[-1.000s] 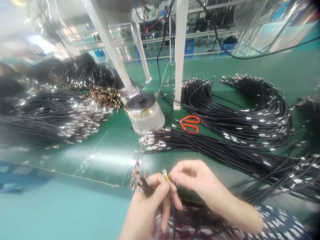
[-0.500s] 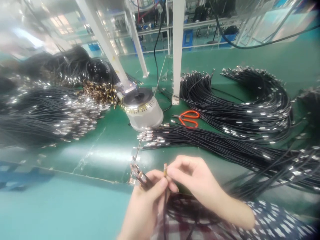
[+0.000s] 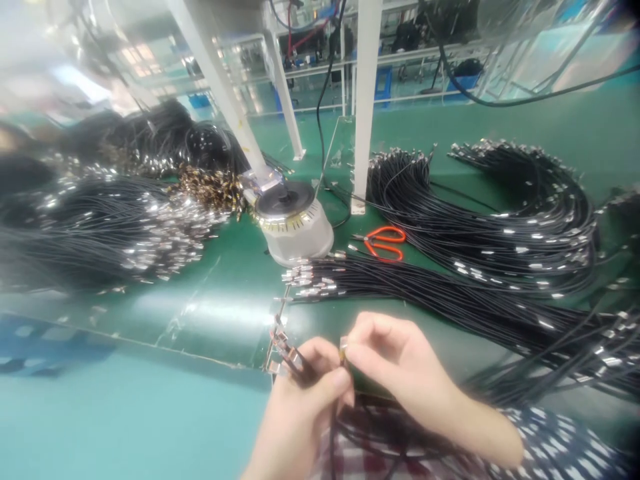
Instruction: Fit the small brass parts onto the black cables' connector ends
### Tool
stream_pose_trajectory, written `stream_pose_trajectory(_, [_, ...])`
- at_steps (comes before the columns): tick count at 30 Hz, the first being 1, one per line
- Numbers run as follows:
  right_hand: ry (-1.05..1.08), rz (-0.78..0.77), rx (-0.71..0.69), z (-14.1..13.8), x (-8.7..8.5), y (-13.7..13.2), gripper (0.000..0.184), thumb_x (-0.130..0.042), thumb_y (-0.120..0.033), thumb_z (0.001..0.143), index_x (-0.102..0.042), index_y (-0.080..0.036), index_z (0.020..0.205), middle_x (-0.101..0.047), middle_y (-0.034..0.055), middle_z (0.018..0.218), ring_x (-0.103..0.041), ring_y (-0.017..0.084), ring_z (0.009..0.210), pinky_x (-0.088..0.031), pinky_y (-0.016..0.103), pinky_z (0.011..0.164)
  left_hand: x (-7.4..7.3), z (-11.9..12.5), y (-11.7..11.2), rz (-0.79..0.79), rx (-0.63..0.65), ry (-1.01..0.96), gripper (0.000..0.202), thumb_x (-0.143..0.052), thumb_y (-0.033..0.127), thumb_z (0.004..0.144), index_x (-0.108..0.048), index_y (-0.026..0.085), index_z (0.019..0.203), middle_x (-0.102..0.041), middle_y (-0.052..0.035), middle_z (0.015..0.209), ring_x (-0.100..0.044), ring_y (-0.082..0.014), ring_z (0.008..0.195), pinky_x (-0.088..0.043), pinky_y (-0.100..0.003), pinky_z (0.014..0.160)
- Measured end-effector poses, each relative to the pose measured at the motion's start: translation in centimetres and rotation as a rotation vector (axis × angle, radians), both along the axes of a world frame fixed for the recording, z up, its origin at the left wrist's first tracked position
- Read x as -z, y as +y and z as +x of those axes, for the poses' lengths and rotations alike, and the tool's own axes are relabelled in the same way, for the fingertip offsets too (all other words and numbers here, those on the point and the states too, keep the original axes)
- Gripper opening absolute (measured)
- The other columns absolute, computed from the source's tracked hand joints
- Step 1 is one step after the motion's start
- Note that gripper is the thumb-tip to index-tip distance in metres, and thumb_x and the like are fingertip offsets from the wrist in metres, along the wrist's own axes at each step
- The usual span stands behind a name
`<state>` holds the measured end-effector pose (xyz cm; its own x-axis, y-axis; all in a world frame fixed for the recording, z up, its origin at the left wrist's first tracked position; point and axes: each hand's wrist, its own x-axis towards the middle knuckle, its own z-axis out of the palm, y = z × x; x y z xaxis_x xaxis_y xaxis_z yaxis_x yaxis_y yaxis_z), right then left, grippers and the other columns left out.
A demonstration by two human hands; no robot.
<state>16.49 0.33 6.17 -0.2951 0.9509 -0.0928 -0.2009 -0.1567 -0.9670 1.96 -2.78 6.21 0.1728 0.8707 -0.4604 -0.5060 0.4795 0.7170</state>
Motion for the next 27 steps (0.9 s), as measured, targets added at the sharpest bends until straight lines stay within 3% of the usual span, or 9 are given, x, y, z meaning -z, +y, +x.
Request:
stream_pose_trajectory(4, [0.009,-0.076,-0.116,0.6,-0.3,0.8,0.021,-0.073,-0.032,0.078,-0.065,-0.016,0.068,-0.063,-0.0008,0.056,-0.055,0.012,0.054,-0.043,0.027,0.06,-0.2,0.2,-0.1,-0.006,-0.006,-0.022,0.02,-0.082,0.022,0.069,-0.063,0.016,0.066,-0.067,-0.0021,0.052,-0.059,-0.0125,0.053,-0.044,-0.02,0.056])
stream_pose_trajectory(9, [0.122,-0.264,-0.304,0.8,-0.3,2.5,0.028,-0.082,-0.037,0.067,-0.068,-0.013,0.065,-0.063,-0.0017,0.056,-0.049,0.006,0.048,-0.031,0.019,0.045,0.0,0.1,-0.1,0.0,0.039,-0.103,0.013,-0.08,0.02,0.072,-0.068,0.016,0.069,-0.071,-0.0041,0.055,-0.064,-0.0143,0.055,-0.048,-0.022,0.058])
stream_pose_trajectory(13, [0.132,-0.26,-0.376,0.5,-0.1,3.1,0.033,-0.08,-0.043,0.069,-0.067,-0.013,0.067,-0.059,-0.004,0.054,-0.042,0.004,0.044,-0.031,0.018,0.045,0.4,-0.2,0.2,-0.021,0.065,-0.118,0.016,-0.082,0.023,0.07,-0.068,0.014,0.067,-0.068,-0.0028,0.054,-0.062,-0.0122,0.051,-0.048,-0.02,0.055])
stream_pose_trajectory(16, [0.067,-0.192,-0.283,0.4,0.5,3.3,0.034,-0.074,-0.047,0.076,-0.065,-0.014,0.071,-0.055,-0.005,0.056,-0.041,0.005,0.045,-0.031,0.019,0.047,0.7,-0.3,0.5,-0.053,0.025,-0.094,0.019,-0.084,0.024,0.069,-0.068,0.014,0.07,-0.065,-0.0012,0.055,-0.059,-0.0093,0.051,-0.044,-0.016,0.051])
stream_pose_trajectory(19, [-0.064,-0.112,-0.129,0.6,1.3,2.9,0.041,-0.065,-0.053,0.081,-0.063,-0.015,0.069,-0.051,-0.0043,0.056,-0.04,0.007,0.047,-0.031,0.02,0.046,1.1,-0.4,0.7,-0.005,-0.014,-0.037,0.022,-0.082,0.027,0.071,-0.063,0.016,0.074,-0.064,0.0004,0.059,-0.049,-0.0046,0.043,-0.032,-0.014,0.042])
stream_pose_trajectory(21, [-0.161,-0.074,-0.149,0.7,1.7,2.1,0.045,-0.061,-0.055,0.083,-0.059,-0.015,0.062,-0.05,-0.0029,0.055,-0.039,0.008,0.048,-0.029,0.02,0.046,1.5,-0.3,0.9,0.039,-0.055,0.003,0.024,-0.081,0.028,0.072,-0.061,0.016,0.074,-0.059,0.0033,0.059,-0.043,-0.0026,0.041,-0.027,-0.014,0.04])
stream_pose_trajectory(25, [-0.264,-0.18,-0.361,-0.1,2.0,-0.6,0.024,-0.074,-0.031,0.07,-0.058,-0.016,0.061,-0.048,-0.0045,0.052,-0.04,0.009,0.051,-0.029,0.021,0.047,1.8,-0.2,1.1,0.021,-0.127,0.045,0.025,-0.083,0.023,0.069,-0.06,0.016,0.075,-0.051,0.0072,0.057,-0.04,-0.0026,0.045,-0.029,-0.014,0.044])
stream_pose_trajectory(27, [-0.284,-0.205,-0.393,-0.8,2.2,-1.6,0.021,-0.076,-0.023,0.064,-0.056,-0.016,0.058,-0.047,-0.0054,0.051,-0.039,0.009,0.05,-0.028,0.02,0.046,1.9,-0.2,1.2,0.011,-0.124,0.037,0.026,-0.083,0.023,0.068,-0.058,0.017,0.074,-0.049,0.0082,0.055,-0.036,-0.0024,0.042,-0.026,-0.015,0.042])
